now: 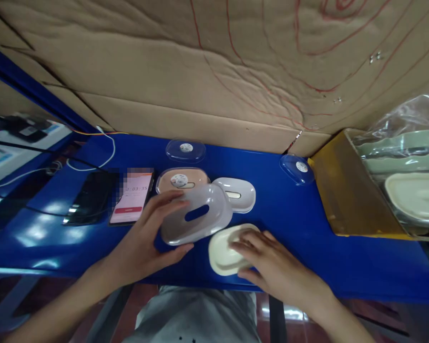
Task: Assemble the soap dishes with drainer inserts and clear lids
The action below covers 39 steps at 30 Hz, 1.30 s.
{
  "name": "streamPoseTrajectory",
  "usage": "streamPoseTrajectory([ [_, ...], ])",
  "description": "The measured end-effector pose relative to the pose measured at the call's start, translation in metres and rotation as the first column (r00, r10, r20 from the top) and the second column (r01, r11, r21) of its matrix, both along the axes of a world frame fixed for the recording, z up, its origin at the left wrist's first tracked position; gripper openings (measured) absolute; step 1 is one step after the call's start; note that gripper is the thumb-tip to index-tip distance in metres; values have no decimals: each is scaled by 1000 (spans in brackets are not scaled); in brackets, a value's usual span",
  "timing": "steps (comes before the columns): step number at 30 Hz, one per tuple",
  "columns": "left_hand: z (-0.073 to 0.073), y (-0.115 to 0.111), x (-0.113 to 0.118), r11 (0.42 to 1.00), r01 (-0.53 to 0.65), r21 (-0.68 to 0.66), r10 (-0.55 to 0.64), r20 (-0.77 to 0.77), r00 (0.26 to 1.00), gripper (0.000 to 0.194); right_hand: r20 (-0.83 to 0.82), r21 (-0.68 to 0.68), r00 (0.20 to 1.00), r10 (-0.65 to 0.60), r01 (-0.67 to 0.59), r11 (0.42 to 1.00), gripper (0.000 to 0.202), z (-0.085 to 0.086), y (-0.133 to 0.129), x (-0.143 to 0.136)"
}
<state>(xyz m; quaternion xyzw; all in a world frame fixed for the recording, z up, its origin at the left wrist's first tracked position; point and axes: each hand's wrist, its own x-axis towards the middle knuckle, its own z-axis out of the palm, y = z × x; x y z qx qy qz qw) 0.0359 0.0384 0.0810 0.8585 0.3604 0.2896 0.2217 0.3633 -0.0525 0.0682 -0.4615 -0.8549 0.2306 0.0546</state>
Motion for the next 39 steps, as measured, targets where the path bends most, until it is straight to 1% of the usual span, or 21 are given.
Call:
streamPoseTrajectory([
  [2, -12, -7, -1, 997, 36, -72, -36, 3, 999, 69, -41, 80, 997, 66, -63, 995, 55, 0, 17, -20],
  [4, -20, -8, 0, 991, 46, -127, -43, 24, 999, 71, -93, 149, 990, 109, -94, 984, 46, -1, 39, -26],
  [7, -27, -10, 4, 980, 52, -192, -40, 64, 997, 71, -208, 192, 974, 95, -54, 980, 33, -2, 66, -14],
  [9, -31, -12, 8, 974, 60, -220, -47, 64, 997, 70, -267, 178, 963, 34, 15, 984, 28, -6, 75, 1],
  [11, -35, -15, 12, 969, 71, -238, -63, 43, 997, 70, -284, 149, 958, -38, 83, 985, 29, -11, 78, 13],
  [15, -40, -18, 19, 962, 81, -262, -87, -13, 996, 68, -214, 143, 961, -177, 210, 967, 46, -19, 78, 27],
  [17, -40, -18, 22, 960, 88, -267, -99, -28, 995, 66, -201, 140, 959, -201, 231, 963, 49, -18, 77, 29],
  [18, -38, -18, 23, 959, 96, -266, -109, -33, 994, 66, -207, 128, 959, -193, 222, 966, 50, -16, 77, 30],
  [20, -35, -17, 26, 957, 125, -264, -142, -46, 989, 65, -234, 90, 963, -132, 157, 983, 55, -10, 74, 32],
  [22, -33, -15, 28, 955, 162, -247, -182, -59, 982, 64, -237, 30, 970, -49, 58, 998, 71, -6, 70, 31],
  [24, -33, -11, 29, 958, 202, -205, -223, -86, 971, 62, -190, -34, 982, 9, -16, 999, 96, -6, 64, 29],
  [25, -34, -9, 29, 958, 225, -177, -246, -108, 963, 61, -153, -51, 988, 19, -27, 998, 105, -7, 61, 26],
  [26, -35, -6, 30, 958, 247, -146, -266, -133, 955, 59, -115, -51, 993, 21, -27, 998, 110, -8, 59, 24],
  [27, -37, -3, 29, 956, 269, -117, -286, -158, 945, 57, -83, -34, 996, 20, -23, 999, 110, -11, 57, 21],
  [29, -39, 6, 29, 949, 307, -69, -315, -199, 928, 58, -54, 30, 998, 14, -13, 999, 99, -15, 56, 16],
  [33, -40, 30, 32, 938, 345, -9, -336, -260, 905, 67, -67, 145, 998, 10, -1, 989, 66, -19, 60, 12],
  [35, -43, 40, 36, 935, 355, 9, -341, -254, 905, 69, -78, 183, 997, 8, 6, 983, 60, -20, 63, 12],
  [39, -52, 47, 40, 935, 351, 51, -335, -199, 921, 66, -87, 251, 996, 3, 19, 968, 62, -23, 65, 10],
])
